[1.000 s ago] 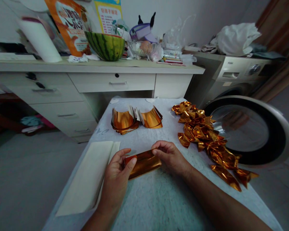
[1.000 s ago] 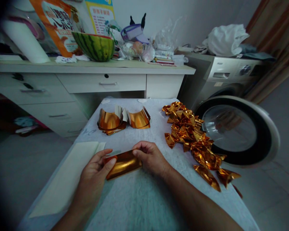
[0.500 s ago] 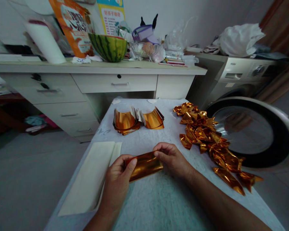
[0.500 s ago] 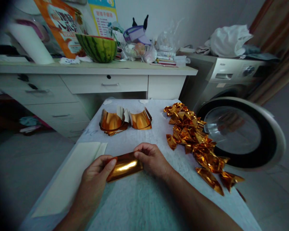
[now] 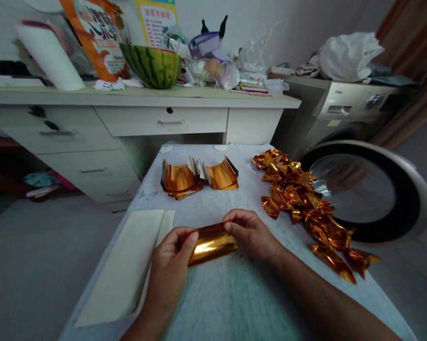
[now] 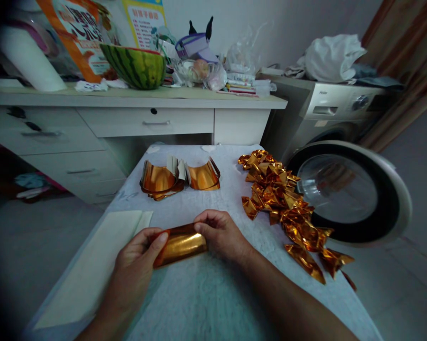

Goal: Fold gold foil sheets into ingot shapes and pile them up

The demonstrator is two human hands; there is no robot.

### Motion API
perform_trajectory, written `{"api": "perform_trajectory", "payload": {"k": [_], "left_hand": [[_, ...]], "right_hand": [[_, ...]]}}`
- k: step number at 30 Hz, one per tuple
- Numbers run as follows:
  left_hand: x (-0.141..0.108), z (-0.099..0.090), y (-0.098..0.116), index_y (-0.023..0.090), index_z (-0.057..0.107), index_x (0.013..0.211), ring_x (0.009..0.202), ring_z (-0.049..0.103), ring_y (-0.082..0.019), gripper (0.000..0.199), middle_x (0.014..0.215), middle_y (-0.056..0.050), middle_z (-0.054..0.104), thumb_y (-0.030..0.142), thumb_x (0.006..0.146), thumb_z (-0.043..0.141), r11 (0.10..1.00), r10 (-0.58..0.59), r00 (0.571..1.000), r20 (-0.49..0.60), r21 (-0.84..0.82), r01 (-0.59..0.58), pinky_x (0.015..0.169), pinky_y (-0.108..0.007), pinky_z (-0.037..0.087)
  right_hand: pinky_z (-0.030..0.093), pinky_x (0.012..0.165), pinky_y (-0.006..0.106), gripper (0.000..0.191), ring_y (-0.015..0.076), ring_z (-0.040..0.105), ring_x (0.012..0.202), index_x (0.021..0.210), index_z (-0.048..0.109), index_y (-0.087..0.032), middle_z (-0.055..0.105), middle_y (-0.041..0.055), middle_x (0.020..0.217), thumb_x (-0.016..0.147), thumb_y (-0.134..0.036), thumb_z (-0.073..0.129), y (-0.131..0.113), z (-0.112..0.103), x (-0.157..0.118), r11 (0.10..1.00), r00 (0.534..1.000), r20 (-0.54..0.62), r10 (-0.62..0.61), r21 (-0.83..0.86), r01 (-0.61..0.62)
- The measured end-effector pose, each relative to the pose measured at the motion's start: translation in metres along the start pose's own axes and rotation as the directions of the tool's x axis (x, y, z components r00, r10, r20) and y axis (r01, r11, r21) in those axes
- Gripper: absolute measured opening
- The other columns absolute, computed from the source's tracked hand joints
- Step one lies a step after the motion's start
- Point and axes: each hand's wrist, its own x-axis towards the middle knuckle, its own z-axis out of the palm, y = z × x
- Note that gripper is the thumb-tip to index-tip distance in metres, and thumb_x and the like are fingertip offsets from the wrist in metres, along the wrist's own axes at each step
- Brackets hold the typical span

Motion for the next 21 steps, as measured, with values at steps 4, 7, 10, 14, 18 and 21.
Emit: {"api": "perform_trajectory", "payload": {"k": [4,7,10,14,18,21], "left_hand": [[-0.0014,-0.0002,0.0013,0.019,0.063,0.086,0.073,0.059,-0.016,0.029,0.076,0.001,0.064,0.047,0.08,0.067,1.0,0.014,1.0,-0.003,0.003,-0.014,0.067,-0.025,0.047],[-0.0017,-0.0004,0.0023,0.019,0.063,0.086,0.074,0.06,-0.016,0.028,0.077,0.001,0.064,0.046,0.08,0.068,1.0,0.015,1.0,-0.008,-0.004,-0.015,0.068,-0.025,0.047],[-0.001,-0.0004,0.0026,0.02,0.063,0.086,0.073,0.06,-0.016,0.029,0.076,0.001,0.064,0.047,0.079,0.068,1.0,0.006,1.0,-0.007,-0.003,-0.006,0.067,-0.025,0.047],[-0.0001,0.0,0.001,0.02,0.063,0.084,0.073,0.059,-0.016,0.03,0.076,0.001,0.064,0.048,0.08,0.068,0.999,0.021,1.0,-0.008,0.025,-0.021,0.067,-0.025,0.047],[-0.0004,0.0004,-0.0008,0.02,0.063,0.084,0.073,0.059,-0.016,0.03,0.077,0.001,0.063,0.049,0.08,0.067,0.999,0.028,1.0,0.006,0.027,-0.028,0.067,-0.025,0.046],[-0.0009,0.0004,-0.0012,0.02,0.063,0.086,0.075,0.059,-0.016,0.029,0.078,0.001,0.063,0.048,0.08,0.067,1.0,0.025,1.0,-0.005,0.006,-0.025,0.069,-0.025,0.047]], "right_hand": [[0.041,0.06,0.023,0.024,0.0096,0.056,0.063,0.081,0.066,-0.017,0.063,-0.0016,0.073,0.076,-0.037,0.078,0.0002,-0.0004,-0.0009,1.0,1.0,0.014,0.009,-0.024,-0.008],[0.04,0.059,0.022,0.024,0.0088,0.054,0.062,0.08,0.066,-0.017,0.063,-0.0022,0.072,0.076,-0.037,0.078,-0.0004,-0.0005,-0.0012,0.999,1.0,0.024,0.011,-0.032,-0.01],[0.04,0.059,0.022,0.024,0.0086,0.054,0.061,0.08,0.066,-0.017,0.063,-0.0025,0.072,0.075,-0.037,0.078,0.0,-0.0005,-0.0011,1.0,1.0,0.026,0.013,-0.022,-0.013],[0.039,0.059,0.023,0.025,0.0097,0.055,0.061,0.079,0.066,-0.017,0.063,-0.0021,0.07,0.075,-0.038,0.079,0.0004,-0.0001,-0.0002,1.0,1.0,0.011,0.009,-0.002,-0.009],[0.038,0.058,0.023,0.027,0.0096,0.054,0.059,0.078,0.065,-0.017,0.062,-0.0025,0.068,0.072,-0.039,0.08,-0.0004,0.0006,0.0012,1.0,1.0,-0.009,0.006,0.009,-0.006],[0.039,0.058,0.023,0.026,0.0095,0.054,0.059,0.078,0.065,-0.017,0.061,-0.003,0.068,0.072,-0.038,0.08,0.001,0.0004,0.0019,1.0,1.0,0.002,0.003,0.031,-0.003]]}}
